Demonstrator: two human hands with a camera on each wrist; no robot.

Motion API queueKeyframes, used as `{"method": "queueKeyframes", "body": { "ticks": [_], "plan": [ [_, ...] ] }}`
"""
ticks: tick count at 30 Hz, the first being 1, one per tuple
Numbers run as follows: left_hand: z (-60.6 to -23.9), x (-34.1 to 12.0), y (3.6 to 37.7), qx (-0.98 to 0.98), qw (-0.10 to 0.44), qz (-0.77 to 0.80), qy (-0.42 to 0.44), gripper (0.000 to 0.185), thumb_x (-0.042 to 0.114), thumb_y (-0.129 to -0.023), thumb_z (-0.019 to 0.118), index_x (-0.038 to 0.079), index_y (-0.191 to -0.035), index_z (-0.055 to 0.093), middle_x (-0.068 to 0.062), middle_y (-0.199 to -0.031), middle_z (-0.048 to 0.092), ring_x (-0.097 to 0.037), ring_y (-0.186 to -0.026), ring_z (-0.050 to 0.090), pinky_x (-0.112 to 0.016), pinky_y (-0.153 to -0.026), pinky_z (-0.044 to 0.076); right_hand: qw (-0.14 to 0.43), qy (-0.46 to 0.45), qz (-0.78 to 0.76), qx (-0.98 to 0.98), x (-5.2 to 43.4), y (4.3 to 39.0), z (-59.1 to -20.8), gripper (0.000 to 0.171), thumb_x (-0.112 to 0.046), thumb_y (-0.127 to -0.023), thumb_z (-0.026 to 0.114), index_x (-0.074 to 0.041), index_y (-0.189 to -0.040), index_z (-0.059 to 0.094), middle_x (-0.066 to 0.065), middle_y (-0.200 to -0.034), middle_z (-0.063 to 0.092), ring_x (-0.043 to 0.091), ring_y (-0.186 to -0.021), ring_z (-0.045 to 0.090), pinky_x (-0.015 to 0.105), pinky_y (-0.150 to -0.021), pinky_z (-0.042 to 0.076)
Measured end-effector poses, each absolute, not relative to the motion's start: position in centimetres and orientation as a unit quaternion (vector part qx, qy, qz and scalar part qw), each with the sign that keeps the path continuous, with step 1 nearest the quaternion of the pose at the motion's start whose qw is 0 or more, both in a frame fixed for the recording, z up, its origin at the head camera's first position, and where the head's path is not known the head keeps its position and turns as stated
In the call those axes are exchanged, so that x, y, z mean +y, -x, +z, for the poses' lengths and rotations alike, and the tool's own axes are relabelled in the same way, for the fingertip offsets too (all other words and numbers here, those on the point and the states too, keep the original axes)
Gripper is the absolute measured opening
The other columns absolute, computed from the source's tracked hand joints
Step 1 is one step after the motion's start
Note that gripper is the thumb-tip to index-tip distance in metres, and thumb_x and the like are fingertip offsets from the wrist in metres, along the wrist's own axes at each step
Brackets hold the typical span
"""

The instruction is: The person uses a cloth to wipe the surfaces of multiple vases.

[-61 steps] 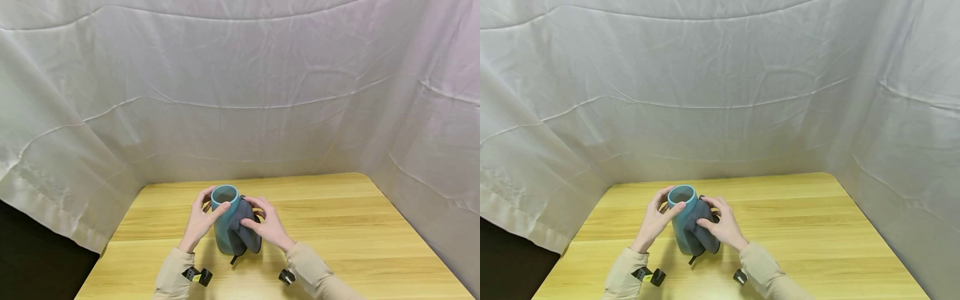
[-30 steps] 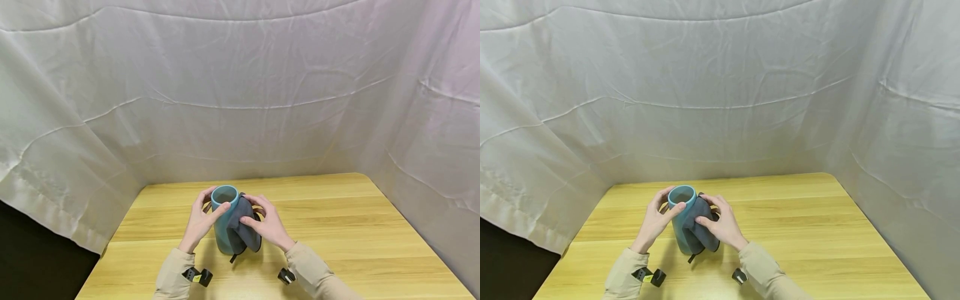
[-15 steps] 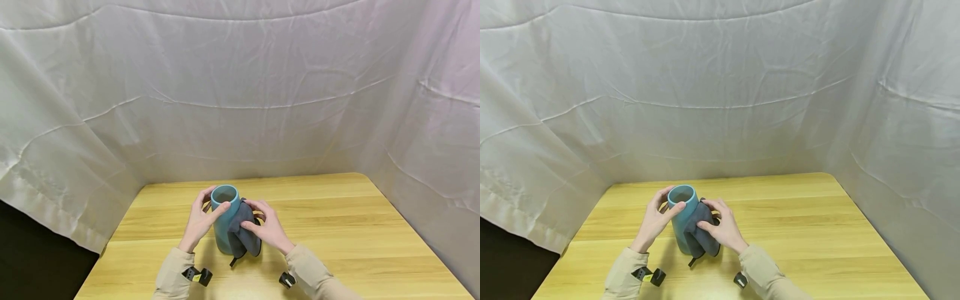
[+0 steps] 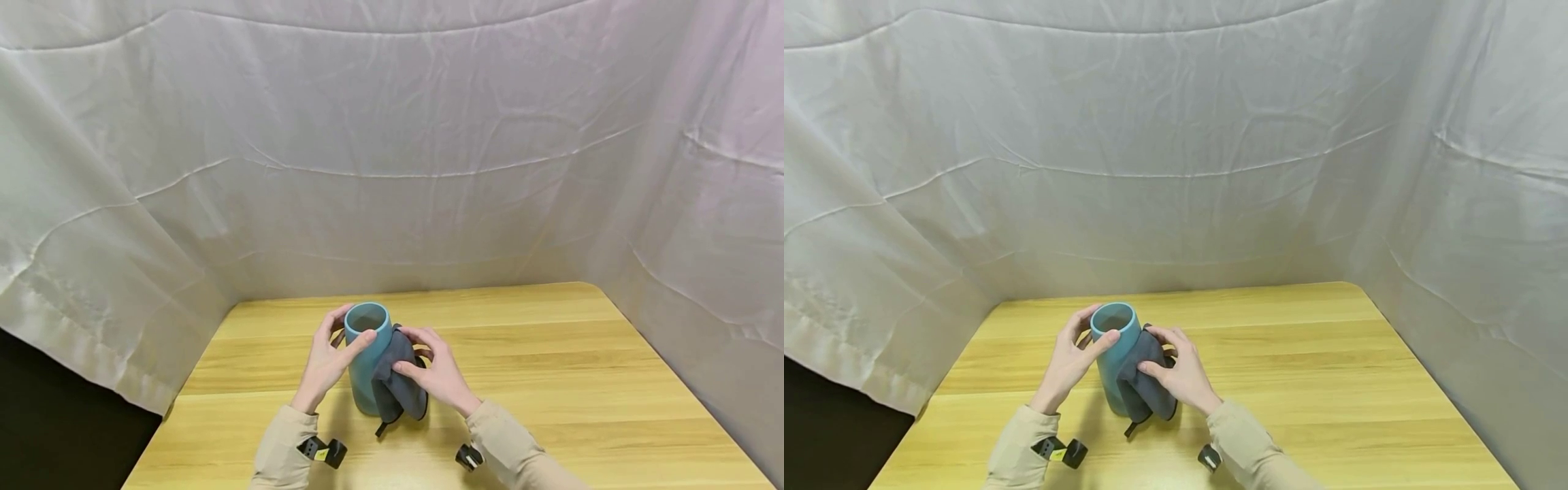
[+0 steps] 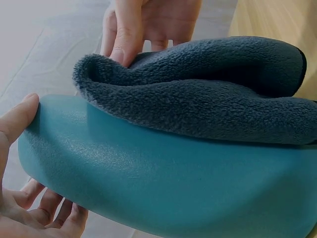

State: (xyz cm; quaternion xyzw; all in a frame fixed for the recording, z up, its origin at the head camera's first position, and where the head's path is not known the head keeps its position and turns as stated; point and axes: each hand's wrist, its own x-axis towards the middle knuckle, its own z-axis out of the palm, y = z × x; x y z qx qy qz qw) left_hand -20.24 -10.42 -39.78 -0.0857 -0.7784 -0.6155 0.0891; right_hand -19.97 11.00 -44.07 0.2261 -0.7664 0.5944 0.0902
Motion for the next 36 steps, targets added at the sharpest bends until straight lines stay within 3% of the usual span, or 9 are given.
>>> {"method": "queueKeyframes", "body": {
  "ticks": [18,36],
  "plan": [
    [-39.7,-10.5,20.4,-0.778,0.087,-0.616,0.089,0.060,0.024,-0.086,0.080,0.022,-0.139,0.053,-0.006,-0.135,0.058,-0.024,-0.127,0.050,-0.058,-0.119,0.035,0.097,-0.232,0.598,-0.761,10.9,20.0,-43.7,0.055,-0.010,-0.086,0.079,-0.006,-0.137,0.059,0.015,-0.119,0.061,0.031,-0.114,0.061,0.036,-0.093,0.057],
    [-39.8,-10.4,20.2,-0.777,0.086,-0.617,0.089,0.060,0.023,-0.086,0.080,0.020,-0.140,0.053,-0.007,-0.134,0.058,-0.025,-0.126,0.050,-0.058,-0.120,0.034,0.075,-0.210,0.593,-0.774,11.0,19.9,-45.0,0.055,-0.012,-0.085,0.080,-0.007,-0.136,0.061,0.014,-0.121,0.062,0.029,-0.114,0.061,0.029,-0.093,0.056]
  ]
}}
